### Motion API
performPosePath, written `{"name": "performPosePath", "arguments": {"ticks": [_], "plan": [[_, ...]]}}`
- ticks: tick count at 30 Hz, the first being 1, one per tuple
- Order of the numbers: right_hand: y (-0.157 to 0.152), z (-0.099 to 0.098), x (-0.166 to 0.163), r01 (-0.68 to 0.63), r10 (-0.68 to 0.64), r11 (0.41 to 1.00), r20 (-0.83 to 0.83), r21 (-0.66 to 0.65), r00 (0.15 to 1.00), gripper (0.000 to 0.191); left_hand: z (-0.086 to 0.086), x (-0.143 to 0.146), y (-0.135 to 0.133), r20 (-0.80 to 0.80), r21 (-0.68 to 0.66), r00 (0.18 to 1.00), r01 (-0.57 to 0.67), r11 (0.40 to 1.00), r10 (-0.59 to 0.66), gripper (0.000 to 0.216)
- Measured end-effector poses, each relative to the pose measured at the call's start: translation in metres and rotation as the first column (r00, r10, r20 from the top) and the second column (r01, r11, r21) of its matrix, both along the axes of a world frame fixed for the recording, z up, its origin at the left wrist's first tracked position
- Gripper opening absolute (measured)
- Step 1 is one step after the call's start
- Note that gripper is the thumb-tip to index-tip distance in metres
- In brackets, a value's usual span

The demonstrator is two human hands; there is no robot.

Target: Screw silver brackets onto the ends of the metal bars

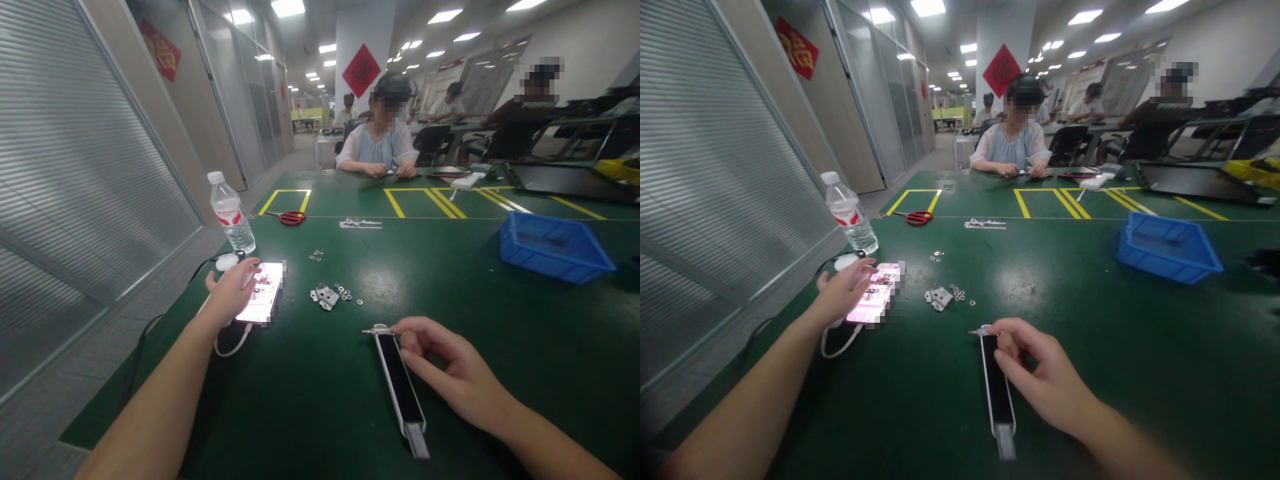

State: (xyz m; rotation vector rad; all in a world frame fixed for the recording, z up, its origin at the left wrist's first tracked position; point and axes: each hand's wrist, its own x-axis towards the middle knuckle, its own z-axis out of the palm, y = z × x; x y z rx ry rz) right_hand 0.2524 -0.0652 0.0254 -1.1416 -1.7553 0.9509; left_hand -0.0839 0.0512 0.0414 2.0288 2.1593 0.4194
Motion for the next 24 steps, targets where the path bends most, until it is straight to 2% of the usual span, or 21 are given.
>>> {"name": "performPosePath", "arguments": {"ticks": [8, 24], "plan": [[-0.0007, 0.0007, -0.0005, -0.002, 0.002, 1.0, 0.006, 0.004, 1.0, 0.018, -0.0028, -0.0016, 0.0018, -0.012, 0.0, 1.0, -0.003, 1.0, 0.003, 0.041], [-0.0008, 0.0005, -0.0005, 0.012, -0.012, 1.0, 0.01, 0.001, 1.0, 0.018, 0.0048, -0.0015, -0.0021, -0.002, 0.065, 1.0, 0.017, 0.998, -0.016, 0.042]]}}
